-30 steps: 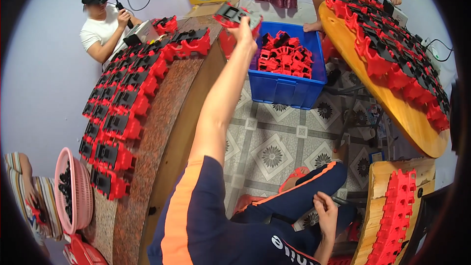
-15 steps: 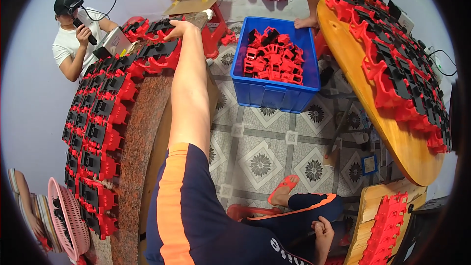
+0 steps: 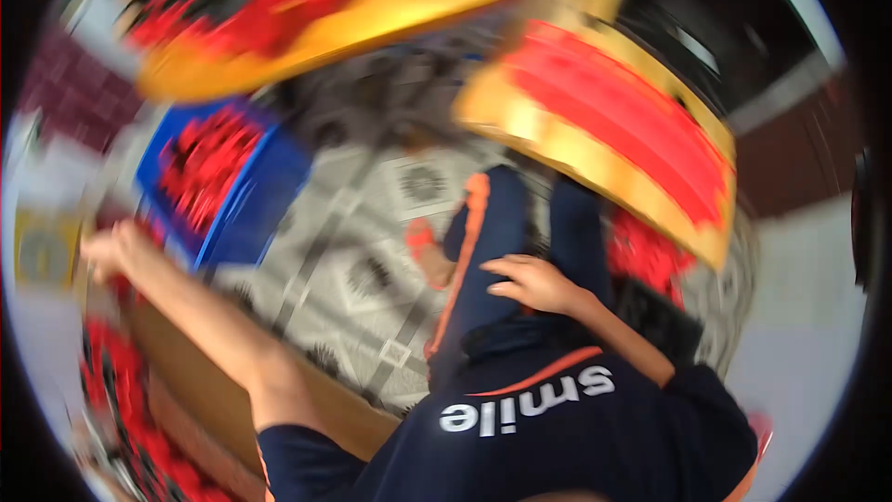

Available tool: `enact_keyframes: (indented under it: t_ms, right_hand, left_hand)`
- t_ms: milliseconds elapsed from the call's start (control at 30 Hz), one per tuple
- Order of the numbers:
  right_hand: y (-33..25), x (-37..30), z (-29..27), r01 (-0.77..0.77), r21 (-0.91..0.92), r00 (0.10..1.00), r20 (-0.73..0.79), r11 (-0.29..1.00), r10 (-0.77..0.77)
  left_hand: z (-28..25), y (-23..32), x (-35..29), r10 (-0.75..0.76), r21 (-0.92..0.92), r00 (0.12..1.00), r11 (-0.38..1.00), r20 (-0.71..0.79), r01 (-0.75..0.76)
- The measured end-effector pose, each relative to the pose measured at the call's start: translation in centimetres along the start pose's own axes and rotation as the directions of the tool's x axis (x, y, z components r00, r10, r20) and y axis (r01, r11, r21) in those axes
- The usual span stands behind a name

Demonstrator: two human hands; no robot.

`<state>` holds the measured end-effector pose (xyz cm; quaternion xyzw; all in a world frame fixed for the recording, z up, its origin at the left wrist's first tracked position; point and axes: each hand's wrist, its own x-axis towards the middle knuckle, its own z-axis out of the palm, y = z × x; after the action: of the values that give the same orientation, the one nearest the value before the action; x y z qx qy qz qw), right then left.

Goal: The person assembles black plastic components into red storage trays or racks by hand.

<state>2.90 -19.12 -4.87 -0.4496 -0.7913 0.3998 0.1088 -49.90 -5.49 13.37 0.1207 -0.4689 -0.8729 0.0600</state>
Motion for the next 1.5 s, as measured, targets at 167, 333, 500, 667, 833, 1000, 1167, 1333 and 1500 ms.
enact_keyframes:
  t_ms: [167, 333, 500, 667, 833, 1000, 1167, 1333, 1500]
  right_hand:
    - [2.7, -8.9, -1.0, -0.012, -0.087, 0.816, -0.576, 0.996, -0.04]
    - [6.7, -17.0, -8.3, -0.48, 0.076, -0.177, -0.984, 0.874, -0.012]
    - [15.5, -20.1, -13.4, 0.165, 0.43, -0.109, -0.887, 0.888, 0.45]
    - [16.3, -24.0, -14.0, 0.415, 0.413, -0.116, -0.86, 0.811, 0.497]
    - [10.1, -26.3, -15.7, -0.138, -0.265, 0.266, -0.938, 0.954, -0.222]
    - [9.0, -24.6, -24.3, 0.241, -0.41, 0.536, -0.699, 0.88, -0.473]
    - [23.1, -19.9, -35.3, -0.196, -0.111, 0.658, -0.752, 0.974, 0.047]
    - [29.5, -16.2, -37.2, -0.196, -0.131, 0.864, -0.492, 0.972, 0.108]
    - [24.7, -18.2, -37.1, -0.25, -0.197, 0.578, -0.816, 0.948, -0.018]
  left_hand:
    - [-11.1, -7.6, -31.1, 0.144, -0.193, 0.44, 0.979, 0.886, 0.07]
    - [-24.8, -8.1, -53.7, 0.332, -0.445, -0.477, 0.884, 0.814, -0.145]
    - [-31.3, -7.8, -63.5, 0.38, -0.779, -0.821, 0.616, 0.426, -0.119]
    - [-31.6, -8.0, -63.4, 0.291, -0.805, -0.875, 0.568, 0.388, -0.169]
    - [-31.7, -2.1, -62.6, 0.014, 0.244, -0.788, 0.948, 0.615, 0.207]
    - [-29.9, -2.1, -60.2, -0.485, 0.781, -0.639, 0.531, 0.597, 0.327]
    - [-29.8, -5.1, -55.1, -0.502, 0.836, -0.693, 0.469, 0.518, 0.285]
    - [-28.6, -5.2, -54.3, -0.561, 0.832, -0.619, 0.302, 0.549, 0.465]
    - [-27.8, -5.0, -54.4, -0.577, 0.798, -0.551, 0.444, 0.603, 0.407]
